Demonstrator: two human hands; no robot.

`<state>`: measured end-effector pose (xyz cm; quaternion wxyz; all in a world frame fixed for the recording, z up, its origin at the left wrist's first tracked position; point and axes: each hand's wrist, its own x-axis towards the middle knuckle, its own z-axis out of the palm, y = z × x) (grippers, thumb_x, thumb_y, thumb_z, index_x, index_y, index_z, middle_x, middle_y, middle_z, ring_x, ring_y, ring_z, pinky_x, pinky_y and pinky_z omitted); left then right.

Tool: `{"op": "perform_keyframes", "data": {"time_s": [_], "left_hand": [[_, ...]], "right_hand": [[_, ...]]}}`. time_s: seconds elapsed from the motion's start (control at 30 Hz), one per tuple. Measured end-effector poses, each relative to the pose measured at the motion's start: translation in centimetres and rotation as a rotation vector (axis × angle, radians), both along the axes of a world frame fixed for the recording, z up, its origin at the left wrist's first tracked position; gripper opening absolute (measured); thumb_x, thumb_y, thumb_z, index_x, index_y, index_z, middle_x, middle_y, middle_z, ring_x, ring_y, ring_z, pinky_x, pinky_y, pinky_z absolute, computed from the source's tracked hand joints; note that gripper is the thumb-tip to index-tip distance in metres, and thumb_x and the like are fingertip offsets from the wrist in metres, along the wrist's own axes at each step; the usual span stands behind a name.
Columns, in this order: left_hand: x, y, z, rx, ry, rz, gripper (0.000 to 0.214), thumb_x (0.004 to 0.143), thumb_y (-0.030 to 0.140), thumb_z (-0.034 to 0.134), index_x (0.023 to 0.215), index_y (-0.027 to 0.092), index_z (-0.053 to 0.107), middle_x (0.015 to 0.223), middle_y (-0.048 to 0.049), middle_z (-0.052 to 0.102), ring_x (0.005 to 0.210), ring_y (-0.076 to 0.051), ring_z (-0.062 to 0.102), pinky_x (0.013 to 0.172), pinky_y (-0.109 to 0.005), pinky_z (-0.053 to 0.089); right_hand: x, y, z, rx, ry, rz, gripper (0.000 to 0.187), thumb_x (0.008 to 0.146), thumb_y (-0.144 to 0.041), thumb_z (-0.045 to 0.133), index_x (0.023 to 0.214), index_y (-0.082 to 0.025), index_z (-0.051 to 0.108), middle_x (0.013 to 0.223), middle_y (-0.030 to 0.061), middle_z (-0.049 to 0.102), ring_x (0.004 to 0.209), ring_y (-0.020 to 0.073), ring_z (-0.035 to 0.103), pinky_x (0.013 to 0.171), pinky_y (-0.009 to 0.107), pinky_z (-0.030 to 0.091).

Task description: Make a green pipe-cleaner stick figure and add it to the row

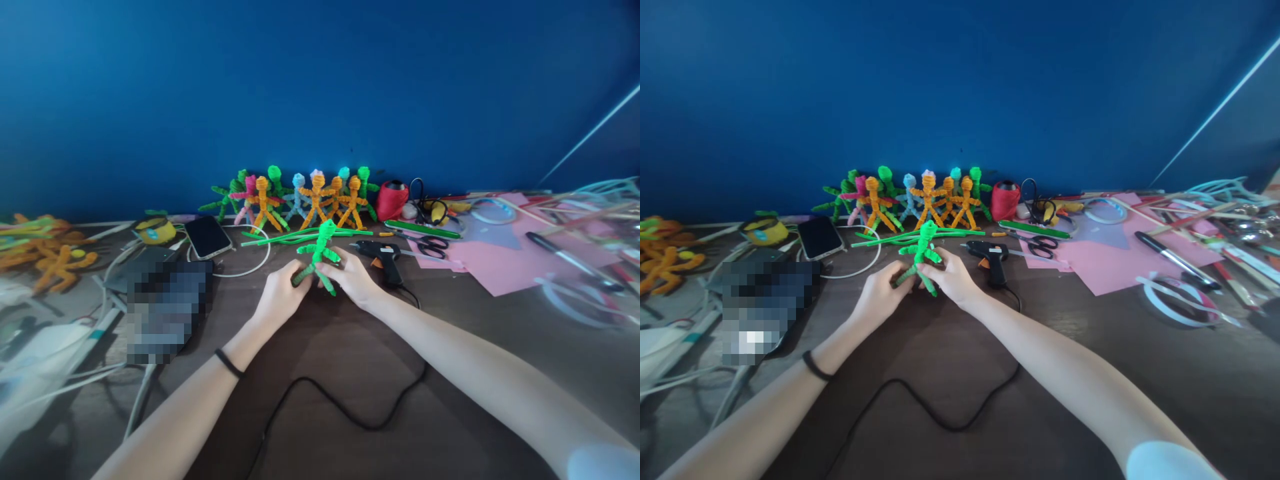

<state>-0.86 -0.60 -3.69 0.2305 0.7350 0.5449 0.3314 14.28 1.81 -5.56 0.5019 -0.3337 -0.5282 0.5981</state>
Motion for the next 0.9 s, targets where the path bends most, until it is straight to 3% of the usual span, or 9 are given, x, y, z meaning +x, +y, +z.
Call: {"op": "perform_keyframes", "data": {"time_s": [0.17, 0.3, 0.43, 0.6, 0.9], "left_hand": [[-0.5, 0.8, 0.2, -0.341, -0.448, -0.144, 0.022, 0.074, 0.034, 0.054, 0.081, 0.013, 0.058, 0.081, -0.0071, 0.067, 0.062, -0.015, 0.060, 0.051, -0.023, 0.041], [-0.9, 1.4, 0.3, -0.632, -0.667, -0.173, 0.037, 0.081, 0.040, 0.043, 0.075, 0.009, 0.061, 0.071, -0.0107, 0.067, 0.050, -0.014, 0.059, 0.041, -0.022, 0.039], [-0.8, 1.5, 0.6, -0.769, -0.760, -0.170, 0.036, 0.086, 0.034, 0.041, 0.076, 0.007, 0.063, 0.063, -0.0087, 0.065, 0.045, -0.011, 0.057, 0.038, -0.019, 0.037], [-0.5, 1.2, 0.7, -0.776, -0.797, -0.179, 0.019, 0.082, 0.025, 0.052, 0.074, 0.010, 0.060, 0.064, -0.0053, 0.064, 0.047, -0.008, 0.056, 0.041, -0.017, 0.040], [0.0, 0.6, 0.7, -0.537, -0.612, -0.132, 0.017, 0.079, 0.030, 0.053, 0.075, 0.014, 0.051, 0.069, -0.0026, 0.065, 0.042, -0.008, 0.056, 0.039, -0.018, 0.038]], "right_hand": [[0.1, 0.3, -0.4, 0.003, 0.056, -0.003, 0.033, 0.062, -0.039, 0.071, 0.077, -0.017, 0.052, 0.063, -0.0034, 0.056, 0.051, 0.0107, 0.057, 0.046, 0.024, 0.045], [0.1, 0.4, -0.6, 0.007, 0.057, 0.018, 0.032, 0.061, -0.038, 0.072, 0.076, -0.017, 0.053, 0.064, -0.0035, 0.055, 0.052, 0.0104, 0.055, 0.047, 0.024, 0.045], [0.2, 0.2, -0.6, 0.031, 0.068, 0.066, 0.031, 0.064, -0.039, 0.070, 0.078, -0.017, 0.054, 0.066, -0.0026, 0.056, 0.055, 0.0104, 0.055, 0.051, 0.025, 0.046], [0.3, 0.1, -0.4, 0.058, 0.038, 0.073, 0.030, 0.066, -0.041, 0.069, 0.077, -0.017, 0.054, 0.068, -0.0017, 0.057, 0.058, 0.0100, 0.054, 0.055, 0.024, 0.046], [0.2, 0.2, -0.4, -0.005, 0.082, 0.078, 0.032, 0.062, -0.040, 0.071, 0.077, -0.017, 0.054, 0.064, -0.0033, 0.055, 0.053, 0.0095, 0.053, 0.049, 0.024, 0.045]]}}
